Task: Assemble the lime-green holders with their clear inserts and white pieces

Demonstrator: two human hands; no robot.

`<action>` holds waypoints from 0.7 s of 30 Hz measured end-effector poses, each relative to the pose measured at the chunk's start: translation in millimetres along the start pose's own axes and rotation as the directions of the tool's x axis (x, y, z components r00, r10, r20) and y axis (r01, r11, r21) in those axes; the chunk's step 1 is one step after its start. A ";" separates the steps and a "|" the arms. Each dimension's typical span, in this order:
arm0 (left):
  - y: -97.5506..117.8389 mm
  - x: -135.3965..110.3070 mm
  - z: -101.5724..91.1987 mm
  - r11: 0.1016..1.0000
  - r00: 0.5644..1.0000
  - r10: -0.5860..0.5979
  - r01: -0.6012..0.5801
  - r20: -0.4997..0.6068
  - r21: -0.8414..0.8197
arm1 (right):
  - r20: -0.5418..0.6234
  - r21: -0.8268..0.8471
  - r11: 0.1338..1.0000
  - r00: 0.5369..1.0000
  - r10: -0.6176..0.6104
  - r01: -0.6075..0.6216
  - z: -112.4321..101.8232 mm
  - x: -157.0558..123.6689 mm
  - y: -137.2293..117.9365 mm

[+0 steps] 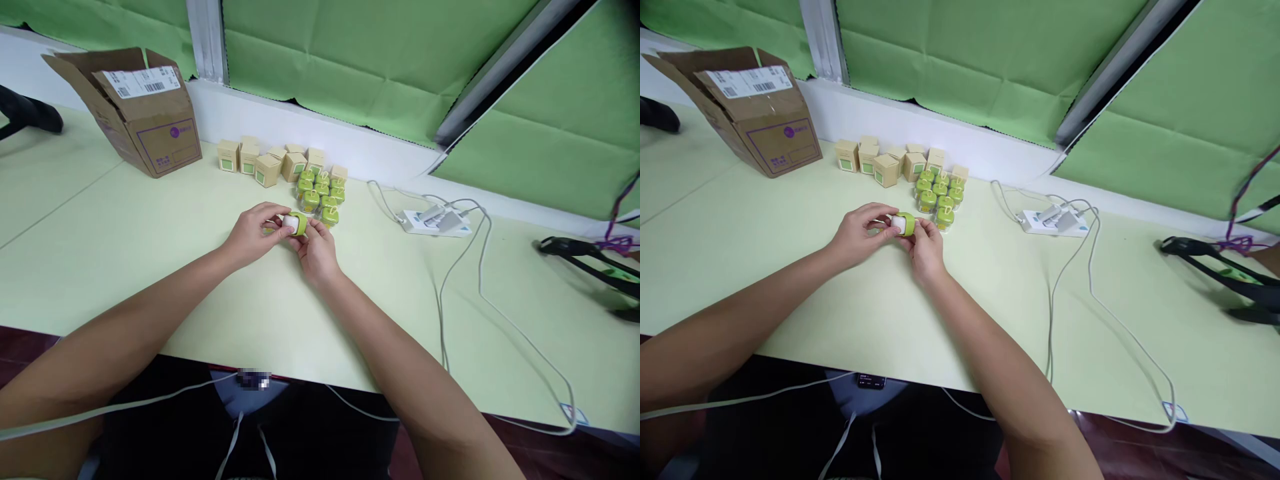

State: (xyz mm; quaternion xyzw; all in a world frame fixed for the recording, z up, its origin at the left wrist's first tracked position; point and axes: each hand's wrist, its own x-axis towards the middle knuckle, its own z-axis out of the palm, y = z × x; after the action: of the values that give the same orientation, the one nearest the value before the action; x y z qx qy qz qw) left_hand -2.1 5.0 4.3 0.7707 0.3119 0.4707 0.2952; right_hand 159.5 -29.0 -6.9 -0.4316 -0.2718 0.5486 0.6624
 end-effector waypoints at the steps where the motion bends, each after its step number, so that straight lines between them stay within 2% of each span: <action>1: -1.3 0.3 0.5 0.999 1.000 -0.022 0.022 0.005 -0.026 | -0.005 -0.001 1.000 1.000 0.006 -0.006 -0.7 0.6 -0.1; 6: -2.3 -0.2 2.5 0.990 0.997 -0.078 0.079 0.017 -0.120 | -0.039 -0.041 0.999 0.999 -0.026 0.025 -3.5 2.8 4.3; 9: -1.6 -1.2 3.6 0.990 0.997 -0.083 0.083 0.004 -0.116 | -0.057 -0.057 0.997 0.997 -0.053 0.050 -3.3 2.0 5.8; 14: 2.4 -2.1 3.4 1.000 0.999 -0.008 0.009 -0.041 0.025 | -0.009 -0.006 1.000 1.000 -0.025 0.025 -1.3 -1.4 0.1; 21: 10.2 -2.9 0.6 0.982 0.996 0.089 -0.084 -0.023 0.167 | 0.074 0.023 1.000 0.997 0.005 -0.007 4.1 -8.1 -4.2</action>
State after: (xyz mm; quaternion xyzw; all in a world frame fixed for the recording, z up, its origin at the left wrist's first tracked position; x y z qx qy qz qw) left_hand -0.6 -3.8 10.1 0.7983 0.3206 0.4671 0.2045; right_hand 156.0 -35.8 -0.4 -0.4044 -0.2884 0.5692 0.6553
